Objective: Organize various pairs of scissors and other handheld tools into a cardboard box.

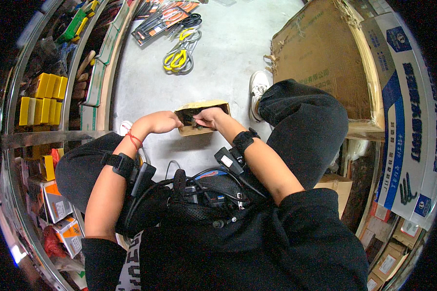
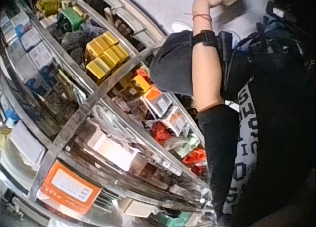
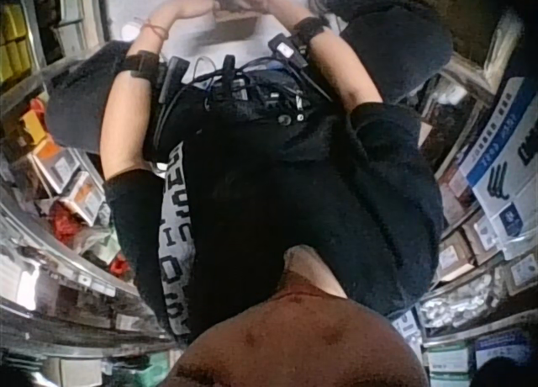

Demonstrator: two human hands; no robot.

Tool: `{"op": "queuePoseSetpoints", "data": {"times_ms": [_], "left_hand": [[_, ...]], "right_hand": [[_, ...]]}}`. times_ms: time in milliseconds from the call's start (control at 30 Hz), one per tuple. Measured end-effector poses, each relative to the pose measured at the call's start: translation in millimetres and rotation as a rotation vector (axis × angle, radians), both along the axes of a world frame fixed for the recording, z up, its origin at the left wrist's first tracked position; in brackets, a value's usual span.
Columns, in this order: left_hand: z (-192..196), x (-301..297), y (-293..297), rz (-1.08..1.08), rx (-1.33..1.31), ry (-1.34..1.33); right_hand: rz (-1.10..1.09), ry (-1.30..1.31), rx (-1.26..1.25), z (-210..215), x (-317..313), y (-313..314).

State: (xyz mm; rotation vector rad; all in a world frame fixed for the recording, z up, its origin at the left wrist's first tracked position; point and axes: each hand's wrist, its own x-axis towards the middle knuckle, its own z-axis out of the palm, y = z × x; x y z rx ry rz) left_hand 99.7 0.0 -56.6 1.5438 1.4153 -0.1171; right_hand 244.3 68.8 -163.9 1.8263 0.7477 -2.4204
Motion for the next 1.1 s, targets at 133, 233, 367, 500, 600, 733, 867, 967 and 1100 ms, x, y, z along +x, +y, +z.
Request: {"op": "queuePoseSetpoints", "data": {"times_ms": [133, 233, 367, 500, 600, 733, 867, 967, 1100], "left_hand": [[2, -1, -3, -0.016, 0.016, -0.082], [3, -8, -4, 0.004, 0.028, -0.072], [1, 8, 14, -0.047, 0.082, -0.126], [1, -7, -8, 0.032, -0.057, 0.057], [-9, -1, -3, -0.001, 0.028, 0.064], [-7, 1, 3, -0.022, 0.052, 0.147], [-4, 3, 3, 0.005, 0.103, 0.183], [-7, 1, 2, -0.003, 0.142, 0.183], [-20, 2, 0, 0.047, 0.194, 0.204]], "right_hand": [[-0.01, 0.024, -0.031, -9, -3, -3], [-0.012, -0.003, 0.002, -18, -14, -3], [-0.094, 0.076, 0.008, -90, 22, 29], [-0.211, -0.004, 0.211, -20, -16, -17], [-0.13, -0.041, 0.301, 3, -4, -13], [0.294, -0.029, 0.338, 35, 10, -8], [1.072, -0.179, 1.061, 74, 30, 2], [1.438, -0.458, 1.187, 105, 40, 12], [1.446, -0.395, 1.146, 115, 45, 17]]}}
